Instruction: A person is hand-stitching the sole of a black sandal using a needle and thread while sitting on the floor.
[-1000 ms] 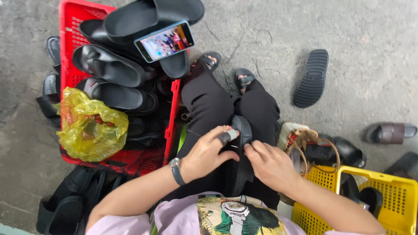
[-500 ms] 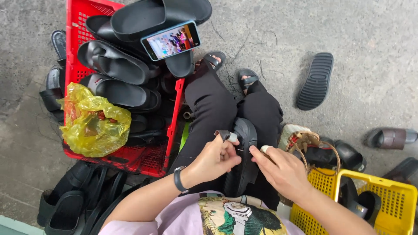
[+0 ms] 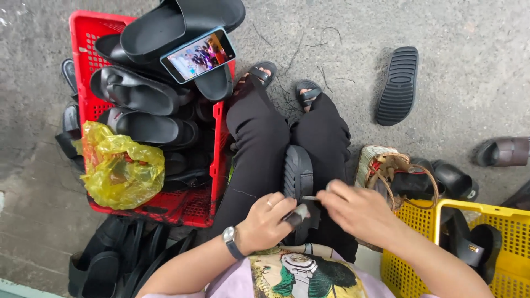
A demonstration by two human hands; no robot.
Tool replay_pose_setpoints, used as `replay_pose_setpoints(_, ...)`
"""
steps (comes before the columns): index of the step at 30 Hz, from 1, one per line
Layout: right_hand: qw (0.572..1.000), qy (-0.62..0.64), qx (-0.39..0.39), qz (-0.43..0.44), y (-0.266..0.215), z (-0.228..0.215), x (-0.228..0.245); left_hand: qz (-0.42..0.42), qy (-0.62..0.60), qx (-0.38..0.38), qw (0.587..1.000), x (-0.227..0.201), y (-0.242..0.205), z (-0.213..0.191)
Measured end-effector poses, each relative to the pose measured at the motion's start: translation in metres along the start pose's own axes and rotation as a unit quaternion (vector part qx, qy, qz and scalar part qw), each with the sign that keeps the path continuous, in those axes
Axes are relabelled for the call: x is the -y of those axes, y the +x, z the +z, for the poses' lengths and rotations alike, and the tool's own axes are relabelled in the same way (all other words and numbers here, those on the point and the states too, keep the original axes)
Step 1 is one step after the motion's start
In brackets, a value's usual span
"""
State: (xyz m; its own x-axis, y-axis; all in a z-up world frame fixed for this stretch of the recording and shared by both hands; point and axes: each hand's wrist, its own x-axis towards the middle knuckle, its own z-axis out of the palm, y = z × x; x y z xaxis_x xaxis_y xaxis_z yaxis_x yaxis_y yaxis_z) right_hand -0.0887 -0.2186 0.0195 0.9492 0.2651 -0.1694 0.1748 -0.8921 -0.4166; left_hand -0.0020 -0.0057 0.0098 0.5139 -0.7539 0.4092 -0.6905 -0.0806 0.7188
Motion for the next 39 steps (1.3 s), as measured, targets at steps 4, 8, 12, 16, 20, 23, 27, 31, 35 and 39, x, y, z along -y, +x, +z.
replay_pose_setpoints(4, 0.726, 0.676, -0.088, 0.094, -0.019, -0.022, -0.005, -0.060, 0.007, 0.006, 0.998, -0.003, -0.009, 0.000)
replay_pose_setpoints(8, 0.850, 0.488, -0.136, 0.146, -0.031, 0.011, -0.016, -0.099, 0.004, -0.007, 0.995, 0.000, -0.013, 0.003)
replay_pose_setpoints(12, 0.997, 0.012, -0.072, -0.013, -0.004, 0.012, 0.013, -0.043, 0.027, -0.002, 0.999, 0.005, -0.013, 0.003)
replay_pose_setpoints(16, 0.911, 0.402, -0.009, 0.089, -0.032, 0.030, 0.006, -0.044, 0.022, -0.009, 0.999, 0.002, -0.013, 0.001)
replay_pose_setpoints(20, 0.692, 0.691, -0.181, 0.106, -0.044, 0.025, -0.012, -0.057, -0.001, -0.013, 0.998, 0.002, -0.009, -0.002)
replay_pose_setpoints(23, 0.984, 0.155, -0.067, 0.065, -0.004, 0.002, 0.011, -0.038, 0.030, -0.009, 0.999, 0.003, -0.009, 0.001)
replay_pose_setpoints(27, 0.999, 0.012, -0.018, 0.032, -0.004, 0.008, 0.011, -0.034, 0.023, -0.007, 0.999, 0.001, -0.009, 0.000)
replay_pose_setpoints(31, 0.667, 0.735, -0.083, 0.092, -0.018, -0.018, 0.004, -0.064, -0.026, 0.001, 0.998, 0.003, -0.014, -0.001)
replay_pose_setpoints(35, 0.671, 0.692, -0.254, 0.085, -0.027, 0.000, -0.025, -0.212, 0.066, 0.063, 0.973, 0.006, -0.014, -0.007)
replay_pose_setpoints(39, 0.925, 0.307, 0.116, 0.192, 0.008, -0.002, 0.003, -0.238, 0.076, 0.136, 0.959, 0.008, -0.009, -0.014)
